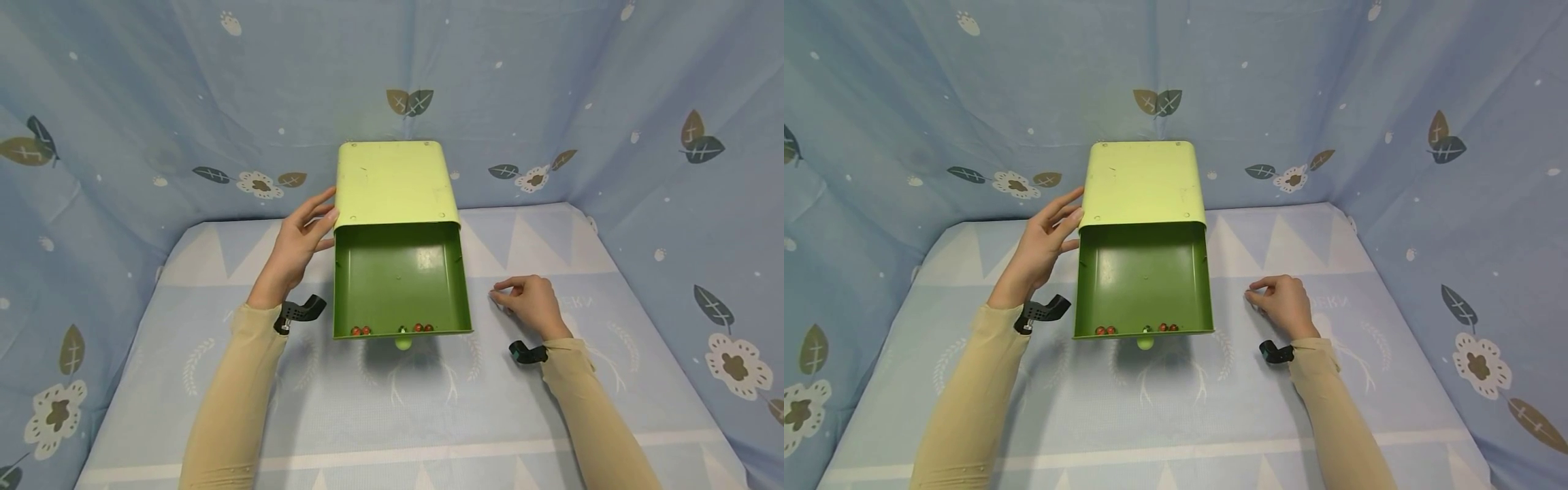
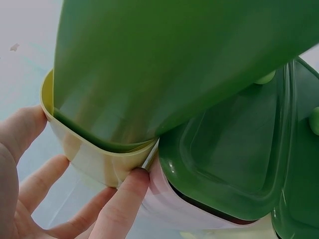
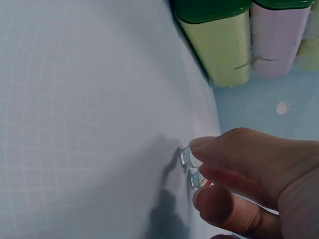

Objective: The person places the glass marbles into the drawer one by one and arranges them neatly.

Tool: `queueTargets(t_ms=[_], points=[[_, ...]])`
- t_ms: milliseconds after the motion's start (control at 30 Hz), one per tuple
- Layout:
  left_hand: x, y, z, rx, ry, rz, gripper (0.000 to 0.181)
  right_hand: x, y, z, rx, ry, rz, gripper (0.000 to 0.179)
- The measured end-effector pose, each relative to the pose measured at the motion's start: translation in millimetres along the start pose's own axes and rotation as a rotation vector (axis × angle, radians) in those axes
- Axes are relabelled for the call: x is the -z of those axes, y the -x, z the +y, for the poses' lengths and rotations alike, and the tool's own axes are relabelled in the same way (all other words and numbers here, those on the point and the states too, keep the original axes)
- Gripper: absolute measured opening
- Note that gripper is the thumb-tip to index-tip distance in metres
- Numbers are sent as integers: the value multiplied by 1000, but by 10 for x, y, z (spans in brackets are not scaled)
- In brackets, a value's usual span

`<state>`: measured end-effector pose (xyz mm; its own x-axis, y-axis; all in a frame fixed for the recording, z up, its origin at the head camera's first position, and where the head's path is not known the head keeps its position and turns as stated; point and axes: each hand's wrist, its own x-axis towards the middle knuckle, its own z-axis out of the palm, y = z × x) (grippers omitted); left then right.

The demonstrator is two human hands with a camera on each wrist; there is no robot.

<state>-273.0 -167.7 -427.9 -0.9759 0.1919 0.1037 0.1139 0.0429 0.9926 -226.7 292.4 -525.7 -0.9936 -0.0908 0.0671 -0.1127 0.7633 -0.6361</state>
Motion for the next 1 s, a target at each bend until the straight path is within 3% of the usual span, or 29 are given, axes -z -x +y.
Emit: queueTargets(t_ms=[1000], points=[[-10, 5, 7, -2, -15, 6, 57, -33, -12, -8, 11, -1, -12, 19]])
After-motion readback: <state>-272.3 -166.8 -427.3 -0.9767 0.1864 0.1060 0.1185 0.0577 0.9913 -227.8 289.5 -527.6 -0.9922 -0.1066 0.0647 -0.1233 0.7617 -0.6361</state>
